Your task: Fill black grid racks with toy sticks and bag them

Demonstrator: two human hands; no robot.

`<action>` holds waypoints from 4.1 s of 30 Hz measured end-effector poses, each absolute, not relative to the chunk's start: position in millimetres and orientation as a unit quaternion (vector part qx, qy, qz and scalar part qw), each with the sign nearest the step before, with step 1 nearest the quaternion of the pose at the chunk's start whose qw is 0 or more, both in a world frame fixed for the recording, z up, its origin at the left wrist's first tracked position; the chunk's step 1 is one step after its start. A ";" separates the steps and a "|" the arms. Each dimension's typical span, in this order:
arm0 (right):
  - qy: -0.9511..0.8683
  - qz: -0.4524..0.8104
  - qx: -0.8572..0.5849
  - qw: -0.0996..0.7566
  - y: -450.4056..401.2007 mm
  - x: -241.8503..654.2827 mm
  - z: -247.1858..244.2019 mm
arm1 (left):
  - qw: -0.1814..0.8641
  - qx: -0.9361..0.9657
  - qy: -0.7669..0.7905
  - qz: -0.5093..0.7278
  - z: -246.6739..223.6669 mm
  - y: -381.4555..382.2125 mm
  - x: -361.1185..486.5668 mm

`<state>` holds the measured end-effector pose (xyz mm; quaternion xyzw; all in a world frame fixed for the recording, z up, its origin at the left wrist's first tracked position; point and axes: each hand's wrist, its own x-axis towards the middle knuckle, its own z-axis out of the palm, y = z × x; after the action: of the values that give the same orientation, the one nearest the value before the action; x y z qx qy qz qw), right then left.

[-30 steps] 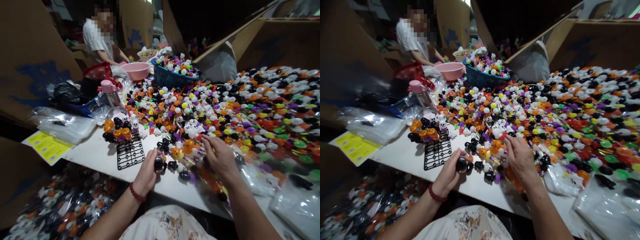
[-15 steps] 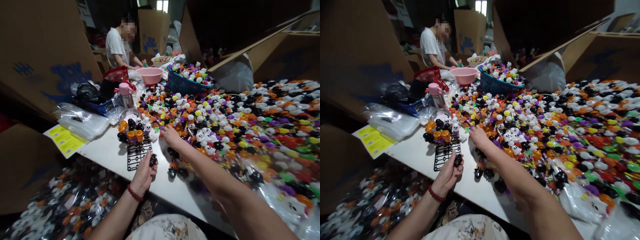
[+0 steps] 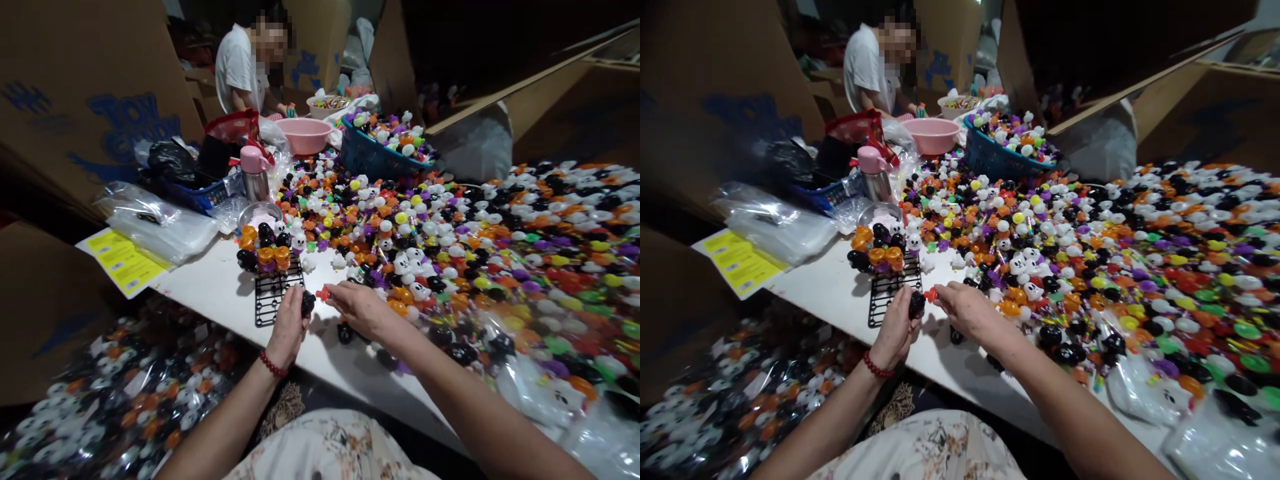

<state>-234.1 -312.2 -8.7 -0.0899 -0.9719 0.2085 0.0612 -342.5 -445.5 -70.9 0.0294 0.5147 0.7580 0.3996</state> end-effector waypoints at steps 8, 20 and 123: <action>-0.983 0.131 -0.110 0.072 -328.3 -193.7 -3.7 | 0.344 0.160 0.616 0.690 -60.3 -441.8 -320.3; -0.973 0.189 -0.124 0.048 -355.6 -181.0 -14.6 | 0.288 0.297 0.684 0.600 -59.6 -440.5 -295.1; -0.942 0.221 -0.226 0.116 -337.9 -185.8 -17.5 | 0.311 0.135 0.658 0.673 -68.6 -409.5 -293.9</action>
<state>-185.8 -337.9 -17.5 -0.2261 -0.9416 0.2211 0.1157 -293.9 -409.5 -68.6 0.1346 0.6577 0.6726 0.3113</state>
